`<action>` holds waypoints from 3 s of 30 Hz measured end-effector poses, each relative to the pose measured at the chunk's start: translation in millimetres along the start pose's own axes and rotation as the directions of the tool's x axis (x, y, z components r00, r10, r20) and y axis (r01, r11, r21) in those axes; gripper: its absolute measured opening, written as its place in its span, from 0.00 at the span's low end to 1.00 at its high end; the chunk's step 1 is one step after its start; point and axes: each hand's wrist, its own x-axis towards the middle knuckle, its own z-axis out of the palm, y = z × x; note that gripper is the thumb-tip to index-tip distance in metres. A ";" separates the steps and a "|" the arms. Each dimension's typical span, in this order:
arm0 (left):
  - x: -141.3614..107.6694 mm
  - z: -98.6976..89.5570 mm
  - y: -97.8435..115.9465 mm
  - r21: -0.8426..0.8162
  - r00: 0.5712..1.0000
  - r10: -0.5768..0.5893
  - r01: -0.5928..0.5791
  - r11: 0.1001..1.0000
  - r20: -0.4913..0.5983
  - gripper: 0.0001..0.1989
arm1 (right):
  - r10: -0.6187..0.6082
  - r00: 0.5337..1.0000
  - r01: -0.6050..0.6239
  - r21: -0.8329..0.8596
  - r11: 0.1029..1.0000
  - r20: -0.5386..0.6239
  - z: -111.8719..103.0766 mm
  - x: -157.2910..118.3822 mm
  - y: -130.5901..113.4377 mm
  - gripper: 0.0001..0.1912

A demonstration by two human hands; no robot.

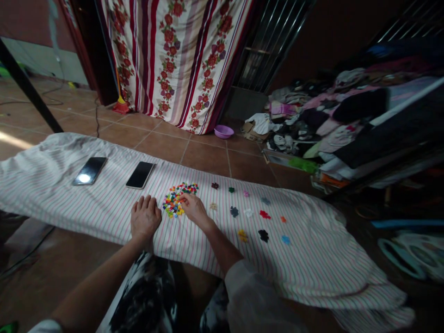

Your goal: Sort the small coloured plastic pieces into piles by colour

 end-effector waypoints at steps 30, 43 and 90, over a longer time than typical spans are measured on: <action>-3.4 -15.4 5.3 0.072 0.995 0.021 -0.028 0.997 0.095 0.24 | 0.329 0.803 -0.329 0.091 0.940 -0.497 -138.7 -125.9 142.1 0.11; -1.1 -17.2 7.2 0.071 0.990 0.004 -0.014 0.997 0.140 0.24 | 0.641 0.518 -0.745 0.070 0.664 -0.567 -204.3 -168.7 237.7 0.11; -0.5 -26.5 13.4 -0.021 0.992 0.032 -0.029 0.999 0.119 0.21 | 0.545 0.672 -0.665 -0.086 0.742 -0.501 -195.4 -144.9 257.2 0.15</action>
